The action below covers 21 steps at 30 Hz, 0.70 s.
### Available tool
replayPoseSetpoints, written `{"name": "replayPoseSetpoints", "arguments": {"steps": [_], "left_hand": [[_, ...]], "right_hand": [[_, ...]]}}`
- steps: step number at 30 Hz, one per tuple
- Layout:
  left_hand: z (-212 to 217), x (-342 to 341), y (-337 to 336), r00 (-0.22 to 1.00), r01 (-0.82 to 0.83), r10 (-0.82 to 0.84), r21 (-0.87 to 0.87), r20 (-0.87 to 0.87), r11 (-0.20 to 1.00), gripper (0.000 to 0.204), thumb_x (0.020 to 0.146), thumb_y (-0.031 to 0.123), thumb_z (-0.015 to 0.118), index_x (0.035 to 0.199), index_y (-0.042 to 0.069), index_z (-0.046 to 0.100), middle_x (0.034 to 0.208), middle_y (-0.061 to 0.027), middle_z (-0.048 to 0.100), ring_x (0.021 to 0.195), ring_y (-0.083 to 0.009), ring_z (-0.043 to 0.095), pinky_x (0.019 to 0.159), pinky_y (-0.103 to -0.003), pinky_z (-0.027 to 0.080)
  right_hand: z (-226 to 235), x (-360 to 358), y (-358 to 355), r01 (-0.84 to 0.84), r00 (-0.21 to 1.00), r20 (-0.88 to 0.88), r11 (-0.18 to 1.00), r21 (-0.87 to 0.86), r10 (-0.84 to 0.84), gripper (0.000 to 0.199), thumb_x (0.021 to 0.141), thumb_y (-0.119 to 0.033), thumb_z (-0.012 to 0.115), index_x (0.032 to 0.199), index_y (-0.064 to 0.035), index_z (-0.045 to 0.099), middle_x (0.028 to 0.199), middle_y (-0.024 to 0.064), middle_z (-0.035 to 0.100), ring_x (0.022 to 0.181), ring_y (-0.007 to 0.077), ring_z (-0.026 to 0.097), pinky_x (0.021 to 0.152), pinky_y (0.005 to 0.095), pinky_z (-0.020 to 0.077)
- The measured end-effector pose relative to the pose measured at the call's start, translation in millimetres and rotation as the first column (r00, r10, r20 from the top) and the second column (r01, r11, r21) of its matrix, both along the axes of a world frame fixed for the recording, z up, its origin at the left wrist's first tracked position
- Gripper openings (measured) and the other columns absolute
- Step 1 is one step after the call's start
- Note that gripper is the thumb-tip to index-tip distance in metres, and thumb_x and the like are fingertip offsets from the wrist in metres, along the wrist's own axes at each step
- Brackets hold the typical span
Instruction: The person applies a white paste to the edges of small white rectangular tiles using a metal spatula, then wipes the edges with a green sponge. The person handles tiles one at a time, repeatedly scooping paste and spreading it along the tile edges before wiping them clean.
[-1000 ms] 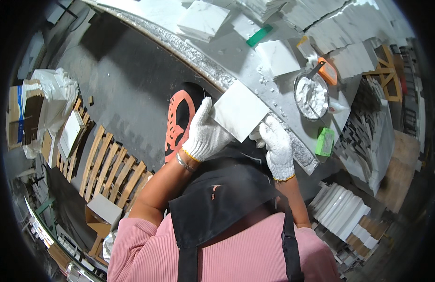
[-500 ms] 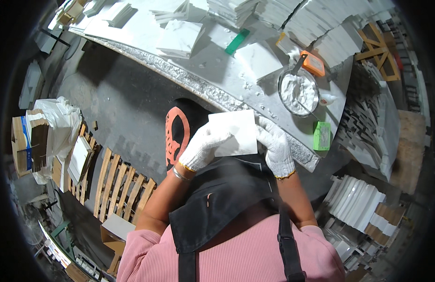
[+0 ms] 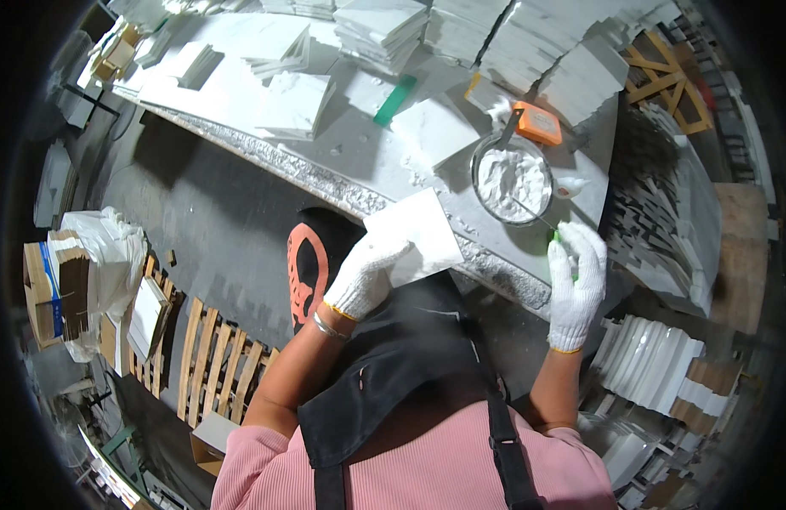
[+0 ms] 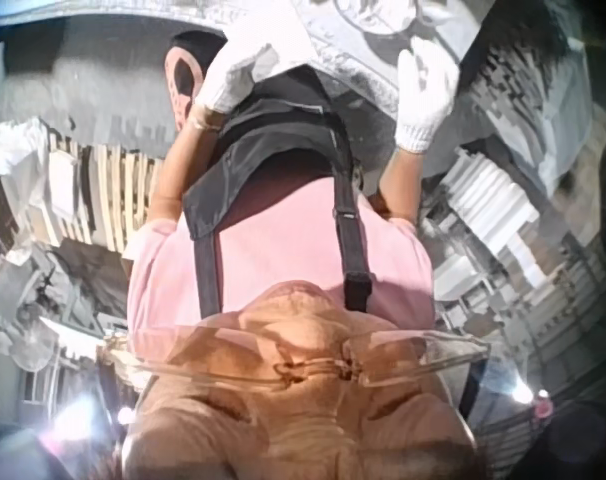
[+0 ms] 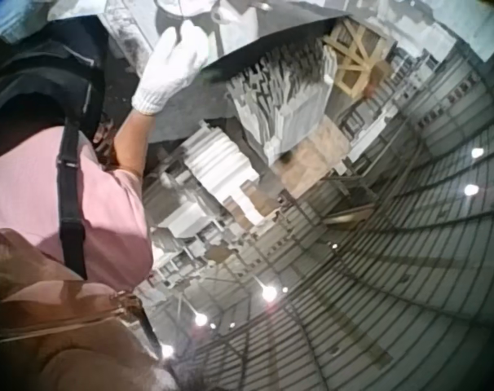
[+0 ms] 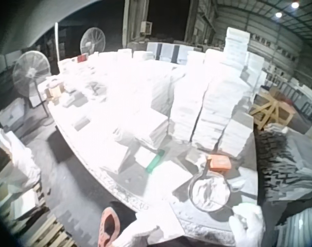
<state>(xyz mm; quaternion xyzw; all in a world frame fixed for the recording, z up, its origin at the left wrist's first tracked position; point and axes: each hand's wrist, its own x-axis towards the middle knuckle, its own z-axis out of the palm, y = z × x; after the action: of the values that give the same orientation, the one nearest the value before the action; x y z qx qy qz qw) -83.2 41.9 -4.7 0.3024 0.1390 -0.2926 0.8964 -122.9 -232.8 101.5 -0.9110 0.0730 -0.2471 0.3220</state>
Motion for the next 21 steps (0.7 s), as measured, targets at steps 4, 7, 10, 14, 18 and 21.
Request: {"name": "replayPoseSetpoints", "arguments": {"steps": [4,7,10,14,18,21], "left_hand": [[4.4,12.8,-20.1,1.000,0.014,-0.014,-0.015,0.018,1.000,0.057,0.090,0.016,0.072,0.141,0.002,0.051,0.131,-0.0047,0.061,0.117,-0.0177,0.060,0.100,-0.034,0.049],[10.0,18.9,-28.5,1.000,0.027,-0.027,-0.023,0.011,0.999,0.063,0.089,0.018,0.073,0.145,0.004,0.047,0.136,-0.0049,0.058,0.121,-0.0192,0.058,0.102,-0.037,0.049],[9.5,25.4,-35.7,1.000,0.031,-0.031,-0.011,-0.002,0.999,0.062,0.090,0.019,0.073,0.145,0.006,0.047,0.136,-0.0047,0.057,0.121,-0.0199,0.058,0.100,-0.038,0.051],[10.1,34.0,-48.4,1.000,0.010,-0.010,0.024,-0.012,1.000,0.050,0.091,0.017,0.070,0.136,0.003,0.052,0.120,-0.0044,0.062,0.107,-0.0194,0.063,0.093,-0.036,0.054],[-7.3,43.5,-55.1,0.997,0.054,-0.048,-0.092,0.067,0.994,0.039,0.091,0.015,0.070,0.126,0.003,0.056,0.101,-0.0013,0.062,0.087,-0.0162,0.062,0.082,-0.033,0.054],[-16.9,48.9,-61.3,0.996,0.060,-0.050,-0.141,0.076,0.988,0.034,0.092,0.014,0.069,0.121,0.004,0.057,0.094,0.0005,0.058,0.079,-0.0144,0.058,0.076,-0.032,0.053]], "right_hand": [[-9.7,22.3,-27.8,-0.010,0.987,-0.154,0.918,-0.397,-0.056,0.036,0.083,-0.024,0.081,0.114,-0.0092,0.072,0.130,0.0157,0.060,0.117,0.0339,0.057,0.100,0.0414,0.0474],[-24.1,34.6,-33.5,-0.044,0.973,-0.222,0.899,-0.436,-0.060,0.037,0.077,-0.029,0.084,0.110,-0.0138,0.074,0.130,0.0151,0.060,0.119,0.0351,0.056,0.101,0.0433,0.0471],[-33.9,42.3,-35.5,-0.058,0.960,-0.272,0.906,-0.420,-0.064,0.025,0.078,-0.025,0.082,0.100,-0.0143,0.076,0.125,0.0113,0.063,0.116,0.0328,0.058,0.098,0.0426,0.0484],[-43.4,49.3,-43.1,-0.082,0.978,-0.206,0.895,-0.439,-0.011,0.016,0.080,-0.022,0.079,0.092,-0.0118,0.076,0.109,0.0068,0.068,0.105,0.0279,0.063,0.091,0.0404,0.0499],[-30.2,49.5,-48.5,-0.096,0.954,-0.295,0.981,-0.170,0.042,0.011,0.084,-0.014,0.076,0.093,-0.0076,0.075,0.091,0.0086,0.069,0.085,0.0288,0.068,0.077,0.0356,0.0535],[-35.8,50.8,-58.8,-0.095,0.944,-0.308,0.992,0.085,0.116,0.018,0.090,-0.009,0.071,0.107,-0.0028,0.075,0.093,0.0072,0.073,0.078,0.0153,0.066,0.071,0.0286,0.0530]]}}
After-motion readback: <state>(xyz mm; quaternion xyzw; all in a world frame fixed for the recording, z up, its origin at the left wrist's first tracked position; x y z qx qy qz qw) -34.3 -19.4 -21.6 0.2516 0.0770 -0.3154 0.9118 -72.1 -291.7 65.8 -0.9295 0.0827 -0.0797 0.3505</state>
